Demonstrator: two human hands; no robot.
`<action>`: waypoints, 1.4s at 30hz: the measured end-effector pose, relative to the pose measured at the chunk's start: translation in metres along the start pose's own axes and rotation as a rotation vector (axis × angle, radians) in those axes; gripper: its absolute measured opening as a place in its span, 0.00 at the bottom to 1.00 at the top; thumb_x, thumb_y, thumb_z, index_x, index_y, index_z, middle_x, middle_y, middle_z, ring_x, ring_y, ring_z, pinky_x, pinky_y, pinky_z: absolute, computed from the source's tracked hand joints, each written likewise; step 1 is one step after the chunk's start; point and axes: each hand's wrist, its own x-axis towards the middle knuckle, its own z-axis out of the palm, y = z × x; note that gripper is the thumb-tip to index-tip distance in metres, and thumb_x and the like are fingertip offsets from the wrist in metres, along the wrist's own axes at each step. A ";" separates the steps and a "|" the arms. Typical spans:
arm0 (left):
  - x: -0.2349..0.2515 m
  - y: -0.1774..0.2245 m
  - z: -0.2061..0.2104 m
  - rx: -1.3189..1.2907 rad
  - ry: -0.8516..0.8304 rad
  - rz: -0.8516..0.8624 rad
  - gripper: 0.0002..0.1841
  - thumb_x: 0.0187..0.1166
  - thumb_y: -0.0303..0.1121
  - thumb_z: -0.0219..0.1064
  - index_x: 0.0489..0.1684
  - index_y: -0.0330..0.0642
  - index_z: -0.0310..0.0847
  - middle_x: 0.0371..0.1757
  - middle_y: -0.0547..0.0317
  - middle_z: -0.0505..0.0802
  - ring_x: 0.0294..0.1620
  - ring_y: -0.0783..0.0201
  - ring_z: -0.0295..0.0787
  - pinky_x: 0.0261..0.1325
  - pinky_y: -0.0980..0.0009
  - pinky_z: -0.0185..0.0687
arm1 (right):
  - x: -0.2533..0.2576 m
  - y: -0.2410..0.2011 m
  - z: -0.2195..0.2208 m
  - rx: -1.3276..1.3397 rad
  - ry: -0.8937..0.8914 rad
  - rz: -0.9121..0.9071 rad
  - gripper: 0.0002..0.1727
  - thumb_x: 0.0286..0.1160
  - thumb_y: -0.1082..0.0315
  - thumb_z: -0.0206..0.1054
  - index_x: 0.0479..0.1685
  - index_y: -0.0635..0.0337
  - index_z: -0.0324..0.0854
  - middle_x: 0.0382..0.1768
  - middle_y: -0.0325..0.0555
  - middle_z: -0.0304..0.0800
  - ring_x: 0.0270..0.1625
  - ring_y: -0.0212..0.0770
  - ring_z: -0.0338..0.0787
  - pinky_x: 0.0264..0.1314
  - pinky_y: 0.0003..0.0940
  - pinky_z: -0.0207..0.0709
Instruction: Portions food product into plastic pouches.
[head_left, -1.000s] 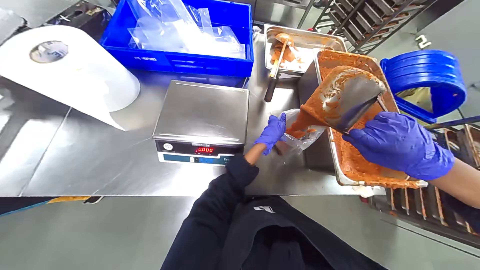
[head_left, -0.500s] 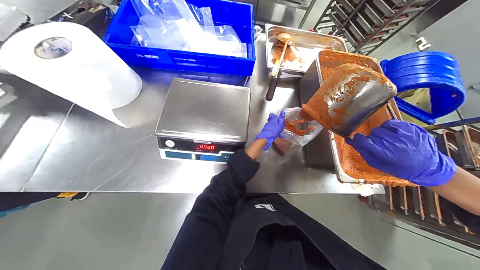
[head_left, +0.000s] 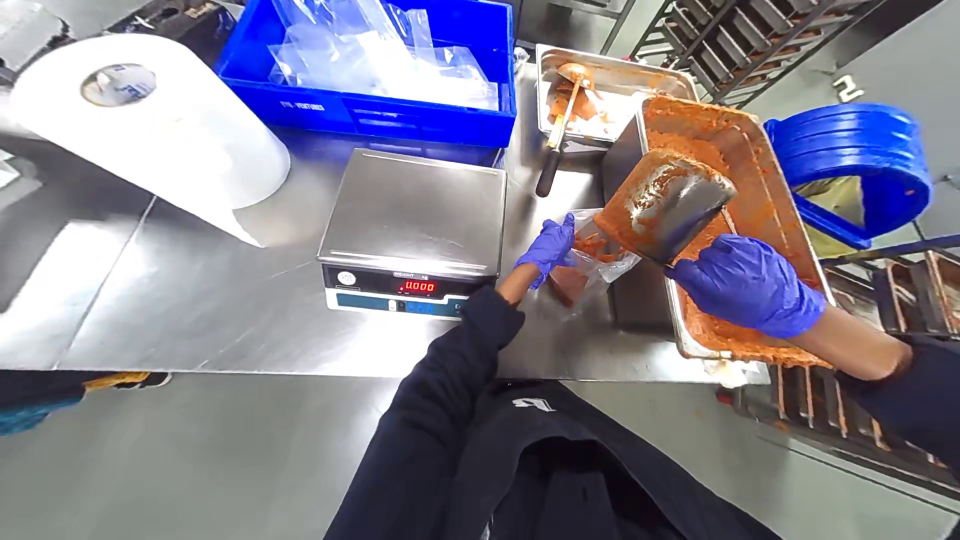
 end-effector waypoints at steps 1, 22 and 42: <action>0.000 0.000 0.000 -0.044 0.015 -0.020 0.26 0.97 0.42 0.38 0.82 0.29 0.61 0.71 0.31 0.80 0.61 0.48 0.86 0.63 0.54 0.83 | -0.001 0.000 0.001 0.002 0.020 0.005 0.19 0.81 0.70 0.52 0.17 0.64 0.72 0.07 0.50 0.67 0.13 0.54 0.77 0.22 0.48 0.70; 0.006 0.017 -0.015 0.503 0.272 0.078 0.34 0.77 0.48 0.70 0.79 0.38 0.73 0.74 0.34 0.81 0.74 0.35 0.78 0.69 0.37 0.77 | -0.027 0.024 -0.023 0.509 0.169 0.809 0.22 0.67 0.55 0.74 0.25 0.70 0.87 0.26 0.50 0.86 0.35 0.34 0.81 0.43 0.31 0.73; 0.037 0.043 0.006 0.579 0.235 0.186 0.19 0.92 0.41 0.53 0.50 0.39 0.89 0.49 0.40 0.93 0.56 0.41 0.90 0.59 0.40 0.81 | -0.122 0.116 0.085 0.337 -0.781 0.878 0.09 0.71 0.63 0.77 0.29 0.59 0.92 0.33 0.60 0.92 0.47 0.69 0.91 0.49 0.72 0.78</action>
